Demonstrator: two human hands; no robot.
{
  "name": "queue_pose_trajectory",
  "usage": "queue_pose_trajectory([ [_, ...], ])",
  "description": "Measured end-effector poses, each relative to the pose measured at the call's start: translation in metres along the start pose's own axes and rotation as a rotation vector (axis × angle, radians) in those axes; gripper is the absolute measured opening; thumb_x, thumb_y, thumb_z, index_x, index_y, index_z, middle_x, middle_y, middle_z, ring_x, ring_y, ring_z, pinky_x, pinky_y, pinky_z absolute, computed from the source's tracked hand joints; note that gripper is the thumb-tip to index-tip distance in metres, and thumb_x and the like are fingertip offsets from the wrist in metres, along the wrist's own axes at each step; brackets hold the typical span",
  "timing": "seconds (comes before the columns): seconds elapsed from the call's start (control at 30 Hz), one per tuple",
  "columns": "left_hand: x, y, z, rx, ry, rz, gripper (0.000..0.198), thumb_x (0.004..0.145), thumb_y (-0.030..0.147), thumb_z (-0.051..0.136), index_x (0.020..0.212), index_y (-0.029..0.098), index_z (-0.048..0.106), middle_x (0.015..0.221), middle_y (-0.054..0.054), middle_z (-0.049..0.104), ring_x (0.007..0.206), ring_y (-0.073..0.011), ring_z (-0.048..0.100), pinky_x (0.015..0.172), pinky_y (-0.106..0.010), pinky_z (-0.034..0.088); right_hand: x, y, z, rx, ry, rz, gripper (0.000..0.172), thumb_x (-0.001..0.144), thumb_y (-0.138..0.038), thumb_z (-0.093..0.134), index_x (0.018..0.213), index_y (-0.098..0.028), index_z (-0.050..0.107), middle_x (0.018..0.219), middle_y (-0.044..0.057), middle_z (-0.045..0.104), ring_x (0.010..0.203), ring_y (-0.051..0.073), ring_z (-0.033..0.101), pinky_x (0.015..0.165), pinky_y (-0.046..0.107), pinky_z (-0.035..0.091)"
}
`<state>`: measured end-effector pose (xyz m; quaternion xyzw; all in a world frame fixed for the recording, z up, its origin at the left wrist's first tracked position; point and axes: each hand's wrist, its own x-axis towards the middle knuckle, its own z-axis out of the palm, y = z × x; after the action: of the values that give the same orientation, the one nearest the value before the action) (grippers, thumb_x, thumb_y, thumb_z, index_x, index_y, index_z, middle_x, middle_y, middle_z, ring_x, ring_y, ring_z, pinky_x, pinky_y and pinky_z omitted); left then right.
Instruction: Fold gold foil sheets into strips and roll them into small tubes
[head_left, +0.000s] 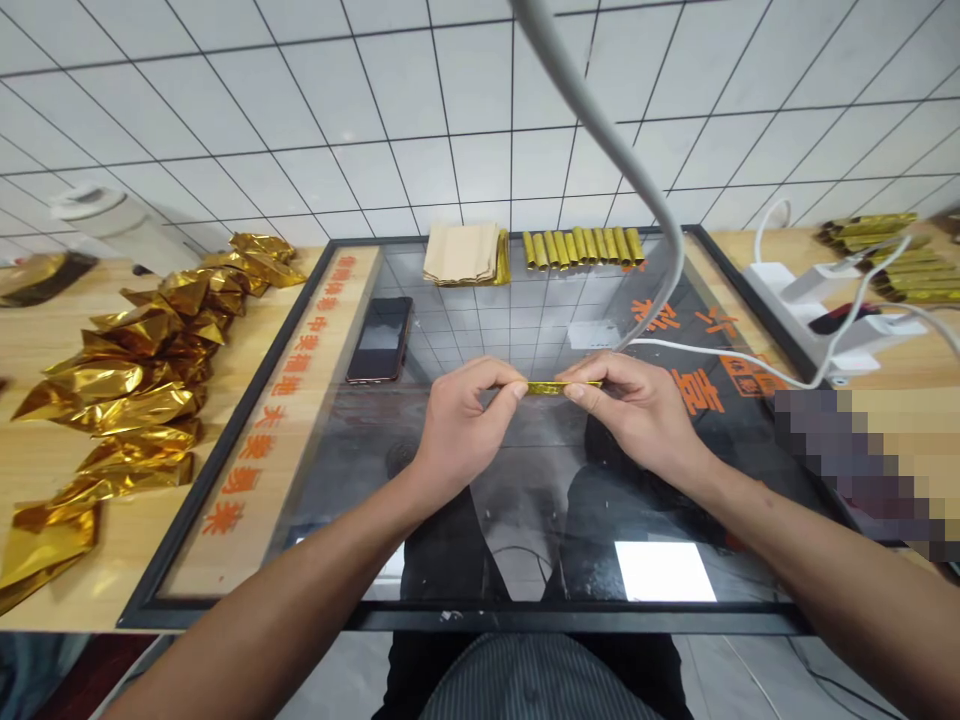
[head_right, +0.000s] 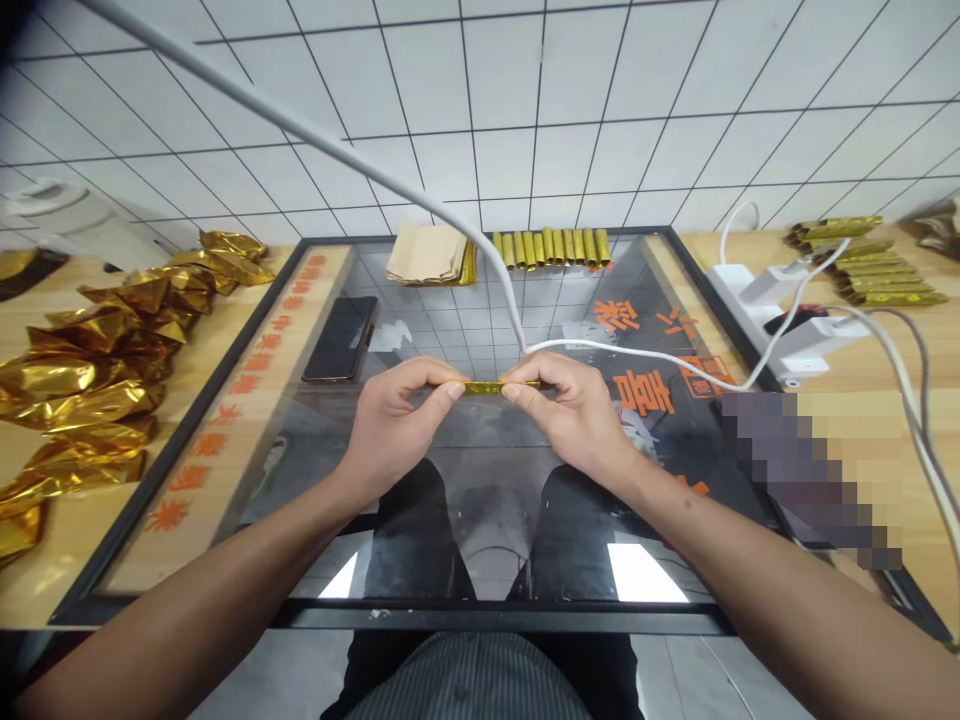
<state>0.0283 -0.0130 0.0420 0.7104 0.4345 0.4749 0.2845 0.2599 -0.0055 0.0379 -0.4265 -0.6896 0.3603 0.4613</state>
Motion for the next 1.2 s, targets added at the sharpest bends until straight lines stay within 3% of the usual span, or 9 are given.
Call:
queue_pose_trajectory([
  [0.13,0.004,-0.009,0.0,-0.132,0.005,-0.184,0.017,0.098,0.027,0.068,0.083,0.021,0.071,0.08,0.0,0.073,0.075,-0.0159,0.069,0.07,-0.029,0.05,0.002,0.0,0.003,0.061,-0.04,0.097,0.017,0.096,-0.041,0.082,0.099,-0.024,0.078,0.088,0.002,0.076,0.08,0.02,0.069,0.073,0.035,0.055],
  [0.27,0.009,-0.021,0.002,-0.427,-0.028,-0.404,0.015,0.095,0.035,0.073,0.095,0.021,0.069,0.088,0.001,0.074,0.067,-0.0135,0.073,0.067,-0.028,0.055,0.002,0.004,0.007,0.217,-0.027,0.135,0.043,0.085,-0.035,0.092,0.123,-0.026,0.073,0.103,0.003,0.078,0.089,0.02,0.072,0.079,0.035,0.059],
  [0.37,0.01,-0.024,0.003,-0.491,-0.095,-0.45,0.021,0.095,0.038,0.074,0.107,0.021,0.07,0.093,0.0,0.075,0.067,-0.0129,0.073,0.069,-0.029,0.06,0.003,0.006,0.007,0.232,-0.027,0.156,0.038,0.085,-0.037,0.092,0.116,-0.025,0.075,0.095,0.002,0.077,0.082,0.019,0.071,0.074,0.034,0.059],
  [0.53,0.005,-0.027,0.006,-0.359,-0.173,-0.298,0.036,0.092,0.036,0.08,0.124,0.021,0.073,0.107,-0.006,0.079,0.087,-0.0174,0.076,0.08,-0.031,0.062,0.004,0.007,0.007,0.285,-0.048,0.2,0.037,0.085,-0.043,0.091,0.112,-0.023,0.074,0.087,0.001,0.076,0.075,0.018,0.071,0.07,0.033,0.058],
  [0.67,0.003,-0.031,0.006,-0.247,-0.232,-0.195,0.023,0.098,0.034,0.074,0.118,0.022,0.078,0.106,-0.006,0.08,0.093,-0.0189,0.074,0.087,-0.033,0.059,0.003,0.006,0.01,0.279,-0.041,0.191,0.032,0.087,-0.042,0.089,0.108,-0.024,0.074,0.083,-0.001,0.072,0.073,0.017,0.067,0.067,0.032,0.053],
  [0.93,0.003,-0.024,0.005,0.019,-0.31,0.008,0.021,0.106,0.029,0.065,0.121,0.024,0.077,0.113,-0.005,0.079,0.1,-0.0198,0.073,0.09,-0.032,0.056,0.0,-0.005,0.008,0.125,-0.004,0.097,0.021,0.089,-0.037,0.087,0.102,-0.024,0.077,0.088,0.001,0.072,0.078,0.018,0.064,0.069,0.032,0.051],
  [1.2,0.001,-0.024,0.005,0.052,-0.31,0.063,0.025,0.109,0.027,0.062,0.129,0.026,0.077,0.118,-0.005,0.08,0.108,-0.0212,0.074,0.094,-0.032,0.056,-0.001,-0.005,0.009,0.162,0.014,0.086,0.024,0.089,-0.037,0.087,0.105,-0.024,0.077,0.085,0.0,0.072,0.073,0.016,0.063,0.067,0.032,0.051],
])
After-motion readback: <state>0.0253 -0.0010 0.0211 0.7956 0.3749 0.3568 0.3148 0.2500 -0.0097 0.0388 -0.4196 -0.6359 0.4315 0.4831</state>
